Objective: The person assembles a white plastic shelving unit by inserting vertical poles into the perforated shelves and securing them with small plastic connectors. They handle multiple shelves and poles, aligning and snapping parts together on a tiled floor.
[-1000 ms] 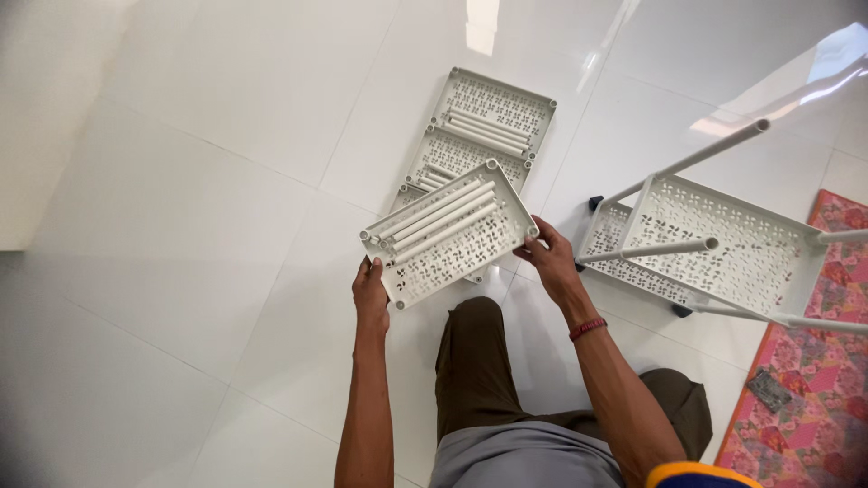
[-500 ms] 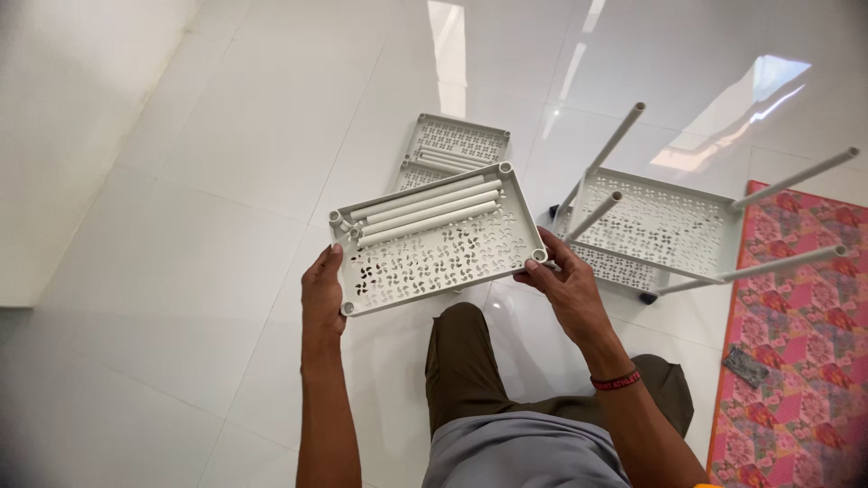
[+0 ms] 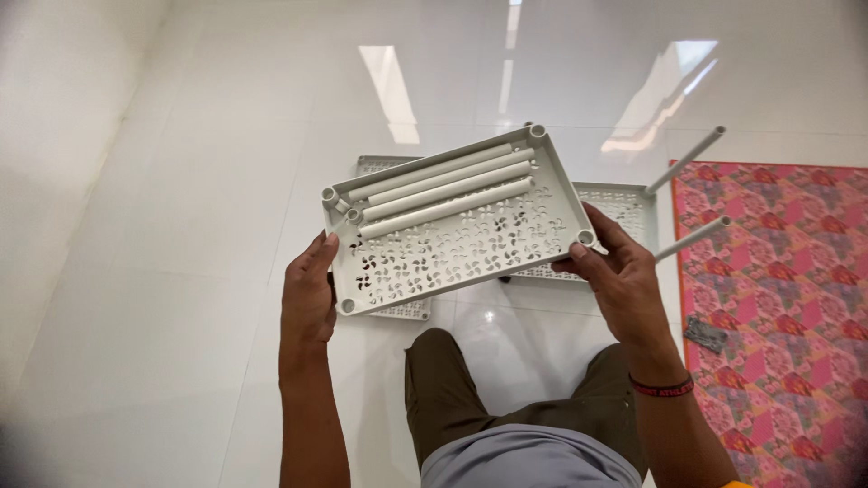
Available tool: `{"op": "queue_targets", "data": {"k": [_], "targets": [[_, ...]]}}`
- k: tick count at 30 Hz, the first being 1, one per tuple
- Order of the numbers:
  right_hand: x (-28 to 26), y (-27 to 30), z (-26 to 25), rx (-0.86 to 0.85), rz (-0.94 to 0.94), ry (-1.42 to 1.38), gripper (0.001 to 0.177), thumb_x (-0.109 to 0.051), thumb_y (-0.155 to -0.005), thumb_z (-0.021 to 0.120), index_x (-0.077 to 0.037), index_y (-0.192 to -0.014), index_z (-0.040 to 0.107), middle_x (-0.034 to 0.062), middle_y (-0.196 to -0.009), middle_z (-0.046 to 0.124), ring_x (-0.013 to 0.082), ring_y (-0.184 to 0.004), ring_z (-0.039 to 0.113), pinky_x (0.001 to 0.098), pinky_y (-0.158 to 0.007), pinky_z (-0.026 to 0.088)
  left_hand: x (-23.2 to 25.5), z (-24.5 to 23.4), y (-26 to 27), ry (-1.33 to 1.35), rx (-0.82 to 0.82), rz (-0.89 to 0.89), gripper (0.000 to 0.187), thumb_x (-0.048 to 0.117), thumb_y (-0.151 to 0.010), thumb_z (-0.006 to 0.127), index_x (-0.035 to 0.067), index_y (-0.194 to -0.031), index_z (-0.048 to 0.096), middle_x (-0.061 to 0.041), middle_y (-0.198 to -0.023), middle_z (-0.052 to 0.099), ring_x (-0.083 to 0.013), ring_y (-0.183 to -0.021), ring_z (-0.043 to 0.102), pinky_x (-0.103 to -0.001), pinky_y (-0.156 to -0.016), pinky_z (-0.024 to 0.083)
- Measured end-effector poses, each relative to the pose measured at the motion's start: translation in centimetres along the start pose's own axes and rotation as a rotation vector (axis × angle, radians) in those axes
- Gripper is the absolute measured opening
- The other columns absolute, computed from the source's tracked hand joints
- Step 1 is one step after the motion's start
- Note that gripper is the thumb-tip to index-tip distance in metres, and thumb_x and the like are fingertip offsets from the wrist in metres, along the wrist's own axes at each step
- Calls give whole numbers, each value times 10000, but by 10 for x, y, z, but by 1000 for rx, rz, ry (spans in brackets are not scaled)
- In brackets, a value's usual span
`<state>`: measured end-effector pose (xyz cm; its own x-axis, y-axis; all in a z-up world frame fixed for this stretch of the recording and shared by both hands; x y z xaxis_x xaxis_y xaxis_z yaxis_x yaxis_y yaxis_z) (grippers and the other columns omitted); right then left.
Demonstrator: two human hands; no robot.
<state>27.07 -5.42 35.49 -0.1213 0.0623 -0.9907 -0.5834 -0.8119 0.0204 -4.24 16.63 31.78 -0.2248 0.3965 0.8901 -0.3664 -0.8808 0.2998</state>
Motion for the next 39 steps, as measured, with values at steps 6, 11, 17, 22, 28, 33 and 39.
{"op": "queue_targets", "data": {"k": [6,11,17,22,28,33,39], "targets": [[-15,-15,-77,151,-22,-2,564,-28,-978,579,79,-1514,439,135,-1353,644,174,-1045,699,340,-875,617,-26,86,-46,-118,-118,-56,542,244,-986,599,-22,-1455,542,-119,-1043,742,-155,-840,728,-273,-715,613],[-21,-25,-131,238,9,10,555,-5,-981,558,72,-1523,463,147,-1250,659,191,-993,694,356,-866,610,-50,150,-73,-156,-217,-161,556,247,-984,598,40,-1493,518,-94,-1082,742,-153,-837,712,-289,-727,601],[-14,-18,-188,378,106,37,542,-24,-979,554,43,-1512,485,97,-1131,678,200,-956,691,380,-841,606,-71,210,-81,-202,-403,-266,584,281,-996,569,101,-1544,477,-30,-1171,727,-128,-894,708,-303,-785,594],[1,-23,-216,451,148,13,550,-28,-979,578,2,-1523,499,75,-1076,666,181,-952,679,373,-832,597,-89,241,-99,-305,-463,-318,587,297,-1012,554,125,-1557,424,-14,-1164,713,-119,-879,707,-313,-812,607],[9,-27,-236,482,187,-13,543,-17,-972,578,-14,-1511,510,72,-1097,672,166,-952,681,363,-849,609,-111,268,-107,-262,-477,-208,557,291,-1061,495,122,-1584,403,17,-1154,700,-54,-909,638,-287,-850,560],[12,-39,-256,414,175,-57,561,-19,-977,592,-9,-1530,496,63,-1071,658,154,-961,680,329,-887,606,-125,270,-110,-370,-398,-187,551,310,-1098,498,135,-1615,418,-55,-1168,605,-122,-1022,563,-296,-893,500],[8,-45,-263,400,242,72,601,-23,-943,645,-26,-1526,499,67,-1027,659,157,-907,665,346,-806,602,-117,284,-107,-358,-335,-122,540,315,-1070,496,125,-1573,438,-38,-1343,679,-97,-1186,593,-267,-979,474]]}}
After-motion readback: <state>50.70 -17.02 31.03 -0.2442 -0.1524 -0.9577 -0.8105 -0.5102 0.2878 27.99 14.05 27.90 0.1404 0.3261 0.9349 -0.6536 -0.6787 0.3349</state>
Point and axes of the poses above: each hand's wrist, its own y-axis away from the middle knuckle, its own z-axis out of the palm, x = y × z, the point moved 7 cm from there along -y, towards the middle knuckle
